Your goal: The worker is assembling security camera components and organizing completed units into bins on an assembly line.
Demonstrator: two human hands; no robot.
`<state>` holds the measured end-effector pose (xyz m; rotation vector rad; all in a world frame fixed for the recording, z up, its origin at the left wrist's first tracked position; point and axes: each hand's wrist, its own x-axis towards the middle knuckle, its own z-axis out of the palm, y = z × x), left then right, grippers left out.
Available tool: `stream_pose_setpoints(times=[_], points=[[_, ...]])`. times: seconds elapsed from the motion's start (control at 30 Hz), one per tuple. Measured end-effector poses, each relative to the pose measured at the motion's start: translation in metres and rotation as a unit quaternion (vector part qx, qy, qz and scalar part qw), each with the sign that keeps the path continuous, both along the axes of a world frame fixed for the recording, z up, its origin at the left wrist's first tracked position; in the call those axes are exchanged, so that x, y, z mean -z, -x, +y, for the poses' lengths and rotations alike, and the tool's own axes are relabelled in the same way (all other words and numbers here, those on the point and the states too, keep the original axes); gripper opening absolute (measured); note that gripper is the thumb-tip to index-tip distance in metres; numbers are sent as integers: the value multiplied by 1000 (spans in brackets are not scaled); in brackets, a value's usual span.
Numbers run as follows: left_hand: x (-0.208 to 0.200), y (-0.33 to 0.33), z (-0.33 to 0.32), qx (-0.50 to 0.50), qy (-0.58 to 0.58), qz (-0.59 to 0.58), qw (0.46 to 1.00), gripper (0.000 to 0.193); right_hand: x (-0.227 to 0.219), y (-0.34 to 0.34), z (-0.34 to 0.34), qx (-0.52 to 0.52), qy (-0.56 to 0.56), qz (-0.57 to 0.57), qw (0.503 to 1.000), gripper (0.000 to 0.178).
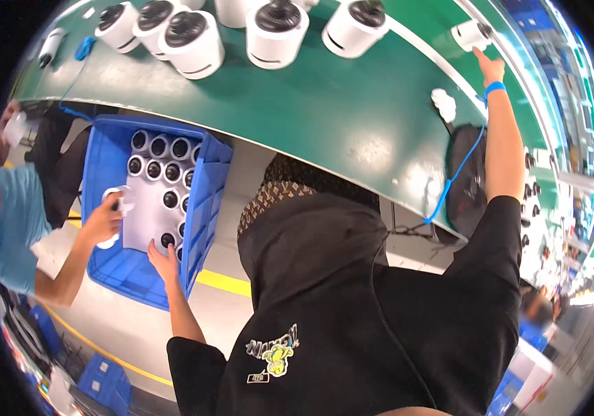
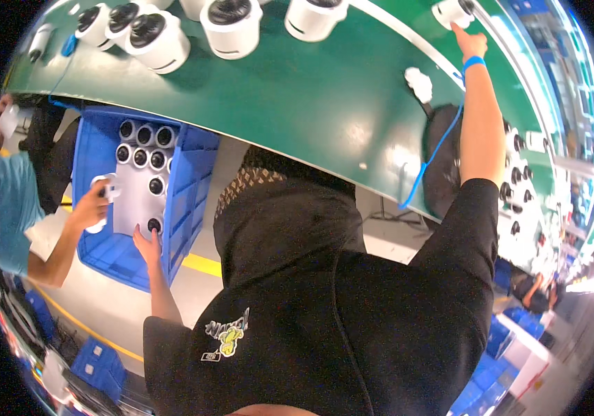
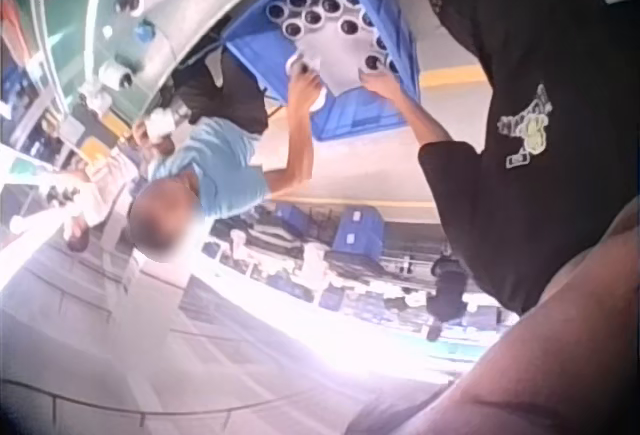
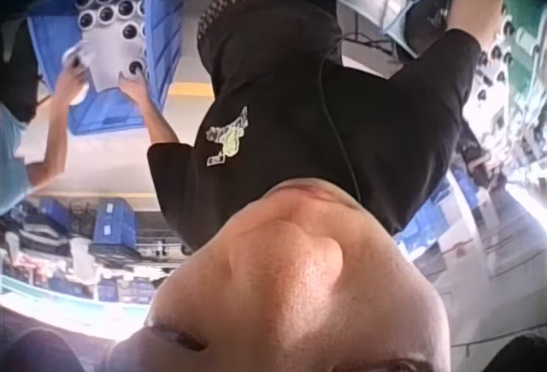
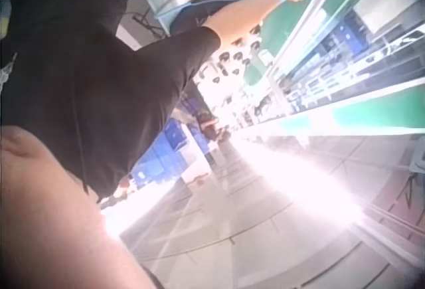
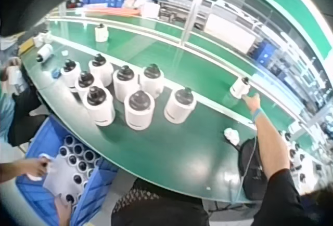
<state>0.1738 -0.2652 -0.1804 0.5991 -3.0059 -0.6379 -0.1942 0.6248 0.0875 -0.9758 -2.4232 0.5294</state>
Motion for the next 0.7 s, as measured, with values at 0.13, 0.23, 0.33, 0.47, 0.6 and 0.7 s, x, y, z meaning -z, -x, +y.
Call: stream_pose_setpoints(times=[0.13,0.23,0.33,0.47,0.6,0.7], points=[[-53,-20,52,-90,-4,129,988,39,25,40,7,42,-102,-23,994,126],[-70,-60,66,-125,76,146,978,33,40,75,-8,7,-60,-17,998,131],[-72,-55,102,-98,22,145,984,40,58,99,30,-133,-2,92,987,97],[-119,-6,163,32,-18,150,988,43,65,95,11,-101,-122,119,980,96],[-146,31,202,68,-83,194,975,44,51,76,2,-114,-50,153,980,99],[-173,60,221,110,-137,249,952,43,40,54,1,-157,-68,254,952,69]])
